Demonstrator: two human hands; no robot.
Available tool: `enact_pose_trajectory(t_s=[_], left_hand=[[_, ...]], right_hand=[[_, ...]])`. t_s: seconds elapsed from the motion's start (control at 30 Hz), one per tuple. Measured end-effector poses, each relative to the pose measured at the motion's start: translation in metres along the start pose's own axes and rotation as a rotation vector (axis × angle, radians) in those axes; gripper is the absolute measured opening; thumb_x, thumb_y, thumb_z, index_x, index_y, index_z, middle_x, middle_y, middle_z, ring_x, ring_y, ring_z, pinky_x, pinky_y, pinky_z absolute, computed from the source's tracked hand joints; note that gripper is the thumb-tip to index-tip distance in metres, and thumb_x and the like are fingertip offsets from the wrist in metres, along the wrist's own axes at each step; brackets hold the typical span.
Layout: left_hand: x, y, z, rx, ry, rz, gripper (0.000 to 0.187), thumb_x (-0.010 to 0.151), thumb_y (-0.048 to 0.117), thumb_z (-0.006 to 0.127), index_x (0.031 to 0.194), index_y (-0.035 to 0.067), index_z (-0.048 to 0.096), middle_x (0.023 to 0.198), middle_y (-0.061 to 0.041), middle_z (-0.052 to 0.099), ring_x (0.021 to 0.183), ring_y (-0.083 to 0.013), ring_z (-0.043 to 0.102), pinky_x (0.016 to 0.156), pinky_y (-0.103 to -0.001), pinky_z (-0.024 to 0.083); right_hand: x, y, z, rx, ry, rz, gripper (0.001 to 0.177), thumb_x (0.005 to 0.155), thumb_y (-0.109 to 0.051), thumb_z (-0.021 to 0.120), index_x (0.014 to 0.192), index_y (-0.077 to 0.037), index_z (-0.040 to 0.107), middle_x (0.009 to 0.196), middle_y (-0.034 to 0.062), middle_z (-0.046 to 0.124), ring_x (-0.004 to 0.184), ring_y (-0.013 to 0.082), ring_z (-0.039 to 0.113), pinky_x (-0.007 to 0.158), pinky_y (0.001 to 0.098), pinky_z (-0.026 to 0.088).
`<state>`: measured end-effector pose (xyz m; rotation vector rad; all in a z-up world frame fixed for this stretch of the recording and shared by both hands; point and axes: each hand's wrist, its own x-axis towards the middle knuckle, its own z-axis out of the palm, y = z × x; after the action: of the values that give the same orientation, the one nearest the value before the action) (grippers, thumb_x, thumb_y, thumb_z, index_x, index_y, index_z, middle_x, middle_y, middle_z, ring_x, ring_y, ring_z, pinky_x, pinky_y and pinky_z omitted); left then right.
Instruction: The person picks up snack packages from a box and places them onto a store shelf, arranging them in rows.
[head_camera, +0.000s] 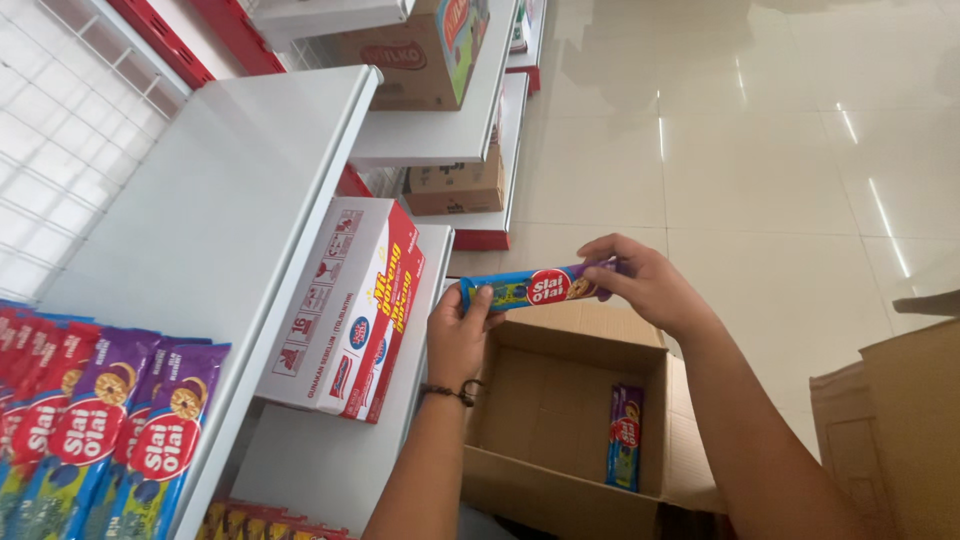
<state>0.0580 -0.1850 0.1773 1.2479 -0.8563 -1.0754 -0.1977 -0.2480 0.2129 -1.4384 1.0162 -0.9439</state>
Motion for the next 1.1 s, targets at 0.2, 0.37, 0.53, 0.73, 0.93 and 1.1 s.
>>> enact_pose_trajectory(t_s=[0.2,0.37,0.53,0.73,0.93,1.1], left_hand=[[-0.002,0.032,-0.013,-0.093,0.034,0.085,0.031,0.099,0.019,0.07,0.12,-0.002,0.063,0.101,-0.022,0.068,0.091,-0.0306,0.074,0.084,-0.042,0.067],[-0.021,0.083,-0.041,-0.021,0.066,0.175,0.03,0.1,0.018,0.067,0.121,-0.002,0.063,0.1,-0.02,0.069,0.088,-0.0286,0.076,0.079,-0.037,0.067],[-0.051,0.137,-0.082,0.155,0.194,0.269,0.028,0.096,0.02,0.071,0.116,0.0,0.068,0.093,-0.017,0.071,0.077,-0.0237,0.076,0.068,-0.031,0.067],[-0.119,0.21,-0.124,0.279,0.312,0.412,0.028,0.096,0.02,0.071,0.116,0.001,0.068,0.094,-0.021,0.073,0.082,-0.0266,0.077,0.073,-0.035,0.067],[-0.178,0.236,-0.179,0.266,0.455,0.476,0.021,0.096,0.015,0.069,0.112,0.002,0.07,0.09,-0.015,0.074,0.079,-0.02,0.077,0.073,-0.033,0.068],[-0.195,0.224,-0.229,0.213,0.582,0.476,0.028,0.099,0.015,0.067,0.122,-0.001,0.065,0.102,-0.021,0.075,0.085,-0.0273,0.079,0.076,-0.037,0.068]], right_hand=[[0.008,-0.013,0.019,0.317,0.08,-0.127,0.037,0.092,0.002,0.066,0.129,0.005,0.062,0.102,0.02,0.067,0.09,0.0281,0.07,0.085,0.0437,0.062],[0.019,-0.048,0.045,0.325,0.036,-0.193,0.037,0.092,0.003,0.067,0.129,0.005,0.062,0.102,0.0206,0.067,0.089,0.0295,0.07,0.087,0.0455,0.062],[0.025,-0.087,0.089,0.364,-0.057,-0.278,0.037,0.093,0.004,0.066,0.129,0.006,0.062,0.101,0.0227,0.067,0.088,0.0306,0.071,0.087,0.0459,0.062],[0.016,-0.138,0.154,0.46,-0.207,-0.382,0.039,0.092,0.003,0.066,0.131,0.004,0.061,0.103,0.0204,0.067,0.09,0.0274,0.07,0.084,0.0427,0.062],[-0.001,-0.174,0.221,0.432,-0.356,-0.421,0.038,0.092,0.003,0.066,0.13,0.003,0.062,0.102,0.0207,0.069,0.089,0.0267,0.071,0.082,0.0426,0.063],[-0.018,-0.212,0.268,0.178,-0.419,-0.463,0.038,0.095,-0.002,0.067,0.132,-0.001,0.064,0.116,0.0254,0.069,0.104,0.0379,0.069,0.093,0.051,0.057]])
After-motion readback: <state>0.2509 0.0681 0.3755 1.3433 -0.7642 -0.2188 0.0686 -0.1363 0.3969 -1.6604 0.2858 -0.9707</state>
